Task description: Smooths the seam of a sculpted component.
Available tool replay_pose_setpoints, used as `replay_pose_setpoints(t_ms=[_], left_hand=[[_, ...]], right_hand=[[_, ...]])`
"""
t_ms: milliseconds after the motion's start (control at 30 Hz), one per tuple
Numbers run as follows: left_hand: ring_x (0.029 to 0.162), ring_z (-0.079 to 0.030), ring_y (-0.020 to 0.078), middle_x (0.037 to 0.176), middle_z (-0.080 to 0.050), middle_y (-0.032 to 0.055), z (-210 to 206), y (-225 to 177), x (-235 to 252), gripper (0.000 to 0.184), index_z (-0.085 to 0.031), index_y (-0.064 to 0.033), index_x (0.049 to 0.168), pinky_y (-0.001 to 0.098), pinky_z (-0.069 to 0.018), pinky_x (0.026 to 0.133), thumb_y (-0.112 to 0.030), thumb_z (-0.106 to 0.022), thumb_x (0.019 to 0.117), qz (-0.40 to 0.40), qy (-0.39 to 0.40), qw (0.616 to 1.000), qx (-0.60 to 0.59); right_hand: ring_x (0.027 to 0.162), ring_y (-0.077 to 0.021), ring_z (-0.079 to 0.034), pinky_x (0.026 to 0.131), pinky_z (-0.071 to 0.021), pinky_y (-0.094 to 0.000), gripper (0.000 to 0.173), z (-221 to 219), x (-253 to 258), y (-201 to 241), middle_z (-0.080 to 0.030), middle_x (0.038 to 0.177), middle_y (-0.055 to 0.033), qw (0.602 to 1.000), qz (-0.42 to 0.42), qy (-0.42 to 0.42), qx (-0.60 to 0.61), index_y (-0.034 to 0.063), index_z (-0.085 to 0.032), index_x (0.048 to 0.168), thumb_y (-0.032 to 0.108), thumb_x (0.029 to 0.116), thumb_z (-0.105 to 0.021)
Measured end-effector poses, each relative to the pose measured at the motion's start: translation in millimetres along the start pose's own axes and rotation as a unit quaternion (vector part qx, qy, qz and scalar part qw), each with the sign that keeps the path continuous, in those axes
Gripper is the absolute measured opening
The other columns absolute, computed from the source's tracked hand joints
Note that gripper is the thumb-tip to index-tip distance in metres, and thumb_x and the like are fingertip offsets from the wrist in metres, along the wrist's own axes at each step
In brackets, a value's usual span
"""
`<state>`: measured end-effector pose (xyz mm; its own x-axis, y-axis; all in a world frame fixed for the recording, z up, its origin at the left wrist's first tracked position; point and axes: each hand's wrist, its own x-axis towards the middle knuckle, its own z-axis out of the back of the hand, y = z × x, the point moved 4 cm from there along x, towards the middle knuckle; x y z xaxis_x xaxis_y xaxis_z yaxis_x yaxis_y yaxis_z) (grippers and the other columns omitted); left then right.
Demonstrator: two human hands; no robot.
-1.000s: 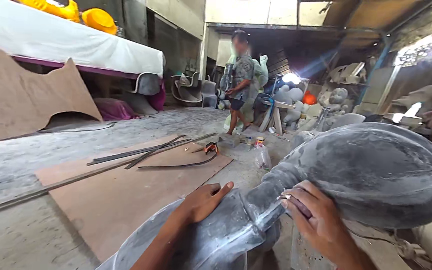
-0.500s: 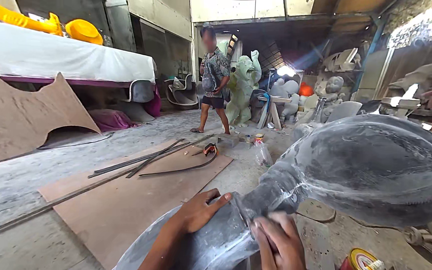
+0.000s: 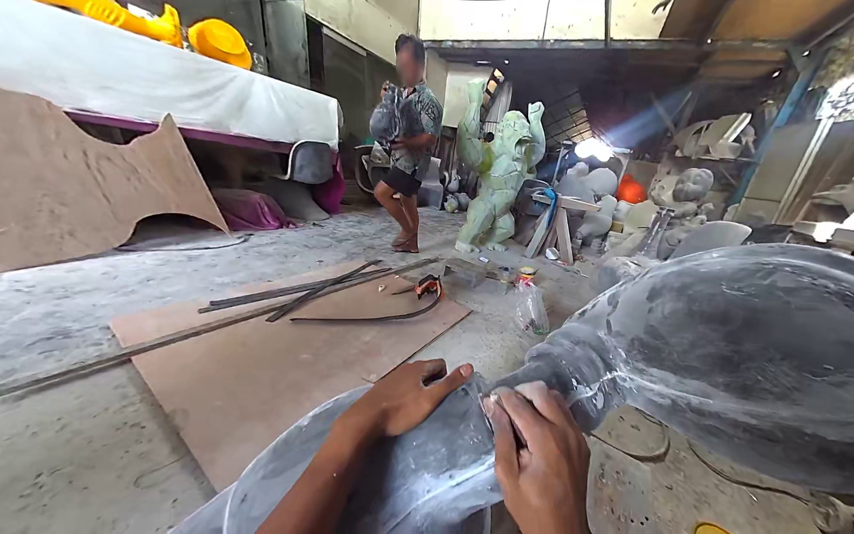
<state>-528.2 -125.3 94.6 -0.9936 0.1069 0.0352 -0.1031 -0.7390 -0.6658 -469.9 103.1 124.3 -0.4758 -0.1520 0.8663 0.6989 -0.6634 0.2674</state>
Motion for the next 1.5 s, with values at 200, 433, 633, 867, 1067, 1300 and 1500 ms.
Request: replay_pose_setpoints(t_ms=[200,433,633,867,1067,1300,1500], left_hand=[[0.081,-0.065,0.0192,0.081,-0.064,0.0038,3,3,8,0.08,-0.067,-0.0185,0.09,0.0491,-0.0531,0.075,-0.09,-0.032,0.086,-0.002,-0.009,0.999,-0.032],[0.08,-0.066,0.0256,0.081,-0.066,0.0114,2,15,41,0.097,-0.072,-0.009,0.089,0.0548,-0.0528,0.077,-0.095,-0.029,0.0815,0.022,0.045,0.998,-0.025],[0.092,-0.069,0.0217,0.092,-0.071,0.0108,1,4,31,0.096,-0.074,-0.0097,0.099,0.0521,-0.054,0.086,-0.089,-0.022,0.0885,0.014,0.095,0.994,-0.046],[0.084,-0.069,0.021,0.085,-0.07,0.0099,2,7,40,0.094,-0.074,-0.0091,0.091,0.0509,-0.0548,0.081,-0.092,-0.031,0.0845,0.033,0.083,0.994,-0.066],[0.087,-0.069,0.0191,0.087,-0.071,0.0073,2,8,33,0.09,-0.075,-0.0132,0.093,0.049,-0.0546,0.082,-0.089,-0.027,0.0876,0.035,0.083,0.994,-0.055],[0.085,-0.069,0.0213,0.086,-0.071,0.011,-3,1,28,0.092,-0.075,-0.0083,0.092,0.05,-0.0547,0.081,-0.089,-0.032,0.0869,0.053,0.093,0.993,-0.055],[0.084,-0.07,0.021,0.085,-0.071,0.0103,-1,-4,27,0.091,-0.075,-0.0082,0.091,0.0499,-0.0548,0.081,-0.089,-0.034,0.0866,0.048,0.088,0.993,-0.062]], right_hand=[[0.09,-0.0074,-0.065,0.075,-0.0575,-0.0251,0.015,17,-26,-12,-0.07,0.096,0.0022,0.997,0.007,0.016,0.073,0.0185,-0.082,0.101,0.025,0.0945,-0.07],[0.088,-0.0112,-0.068,0.073,-0.0585,-0.029,0.017,20,-25,-6,-0.071,0.093,0.0003,0.999,0.019,0.031,0.002,0.019,-0.082,0.101,0.028,0.0957,-0.069],[0.083,-0.0075,-0.066,0.065,-0.0563,-0.0299,0.024,2,11,1,-0.069,0.091,0.0073,0.998,0.026,0.053,-0.03,0.0259,-0.081,0.099,0.039,0.0976,-0.061],[0.089,-0.0084,-0.066,0.074,-0.0583,-0.028,0.018,12,-8,-10,-0.071,0.095,0.0029,0.997,0.057,0.033,0.038,0.0203,-0.082,0.102,0.03,0.0963,-0.068],[0.089,-0.0084,-0.067,0.077,-0.0586,-0.0265,0.018,13,-25,-17,-0.07,0.094,0.0011,0.997,0.069,-0.007,0.043,0.0172,-0.081,0.102,0.028,0.0955,-0.069],[0.092,-0.0107,-0.068,0.072,-0.0577,-0.0302,0.021,4,10,-2,-0.072,0.097,0.0048,0.994,0.091,0.041,-0.054,0.0246,-0.082,0.102,0.035,0.0976,-0.063],[0.092,-0.0095,-0.066,0.081,-0.0575,-0.0244,0.015,19,-33,-30,-0.069,0.095,-0.0009,0.992,0.111,-0.041,0.05,0.0165,-0.08,0.1,0.026,0.0937,-0.07]])
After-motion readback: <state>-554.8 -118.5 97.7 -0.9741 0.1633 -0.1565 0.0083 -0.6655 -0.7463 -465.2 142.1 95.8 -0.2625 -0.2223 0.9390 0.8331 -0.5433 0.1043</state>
